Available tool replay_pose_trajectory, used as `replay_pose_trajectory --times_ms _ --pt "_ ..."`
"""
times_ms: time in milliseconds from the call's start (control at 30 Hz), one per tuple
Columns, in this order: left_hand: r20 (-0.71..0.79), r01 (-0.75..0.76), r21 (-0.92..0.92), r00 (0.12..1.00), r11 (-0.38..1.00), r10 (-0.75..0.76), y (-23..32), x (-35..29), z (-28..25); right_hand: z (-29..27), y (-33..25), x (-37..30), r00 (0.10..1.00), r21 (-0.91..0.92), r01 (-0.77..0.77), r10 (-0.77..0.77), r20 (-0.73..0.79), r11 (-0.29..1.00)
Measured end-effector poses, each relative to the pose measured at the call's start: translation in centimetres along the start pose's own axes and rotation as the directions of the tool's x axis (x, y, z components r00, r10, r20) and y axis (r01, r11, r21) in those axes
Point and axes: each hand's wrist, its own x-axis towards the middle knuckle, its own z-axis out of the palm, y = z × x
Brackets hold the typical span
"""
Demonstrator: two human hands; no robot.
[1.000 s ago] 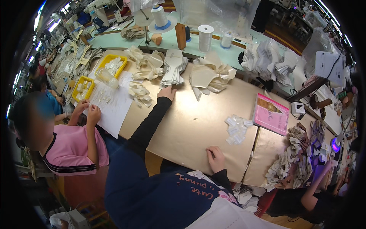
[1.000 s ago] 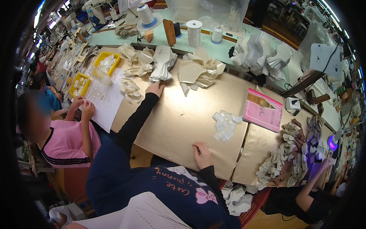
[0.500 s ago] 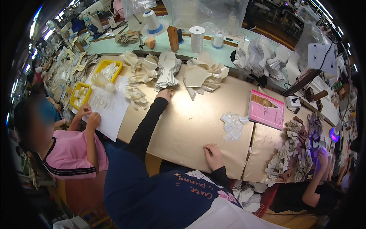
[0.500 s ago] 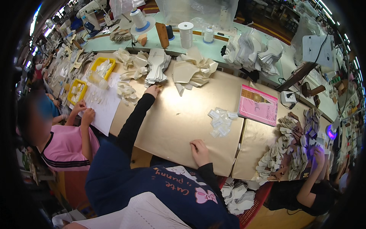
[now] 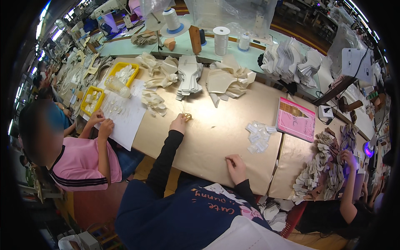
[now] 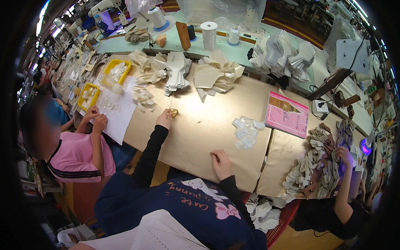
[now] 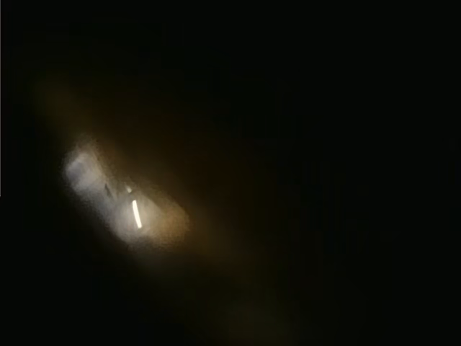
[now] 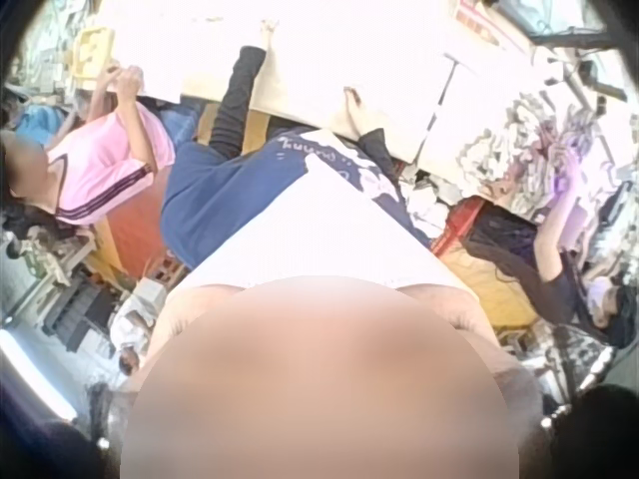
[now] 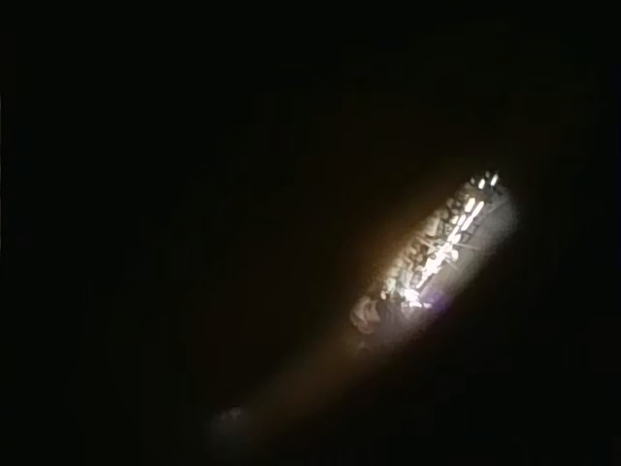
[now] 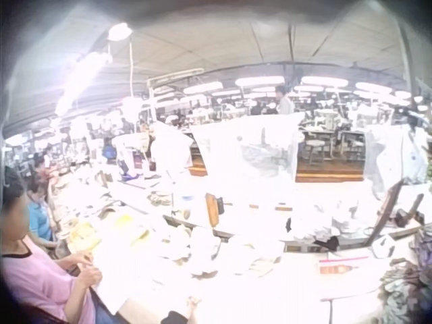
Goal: The person assembles face masks by inserting small rectangular nose-bridge strips into white mask blanks. They handle stacks of masks and strips, place a strip into each mask, and set the finished units aside on the table.
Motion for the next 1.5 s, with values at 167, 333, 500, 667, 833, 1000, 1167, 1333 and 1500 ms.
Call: replay_pose_trajectory --times_ms 167,333,500,667,833,1000,1167,1333,1500 --pt "-0.122 0.002 0.002 0.993 1.000 -0.002 2.4 0.7 0.7 4.4 -1.2 7.2 0.989 0.355 -0.016 -0.036 0.140 0.935" --pt "-0.196 -0.019 -0.103 0.981 0.995 -0.001 4.9 0.5 2.2 13.4 -3.8 20.3 0.746 0.646 -0.657 0.214 0.631 0.389" --pt "-0.107 -0.047 0.061 0.993 0.997 0.053 4.1 0.8 1.8 18.9 -4.0 25.1 0.853 0.705 -0.522 0.313 0.418 0.479" --pt "-0.271 -0.155 -0.276 0.960 0.949 0.078 1.3 4.3 0.2 18.5 -3.5 25.2 0.852 0.748 -0.521 0.300 0.428 0.412" --pt "-0.338 -0.088 0.081 0.935 0.993 0.110 2.9 10.6 0.9 17.9 -4.2 25.8 0.808 0.709 -0.588 0.312 0.499 0.389" --pt "-0.103 0.114 -0.237 0.985 0.965 -0.142 1.9 15.9 -0.3 17.3 -4.5 24.8 0.803 0.684 -0.594 0.371 0.467 0.424" --pt "-0.110 -0.061 -0.412 0.994 0.909 0.017 -1.1 18.0 -0.3 14.1 -5.3 21.7 0.864 0.727 -0.500 0.323 0.385 0.470" --pt "-0.586 -0.378 -0.353 0.803 0.856 0.113 -1.2 3.7 3.8 5.0 -4.2 25.6 0.966 0.921 -0.222 0.200 0.163 0.319" --pt "-0.347 -0.562 -0.113 0.795 0.820 0.497 0.5 -10.0 4.6 -3.3 -4.4 40.8 0.933 0.991 -0.135 0.335 0.131 -0.010"
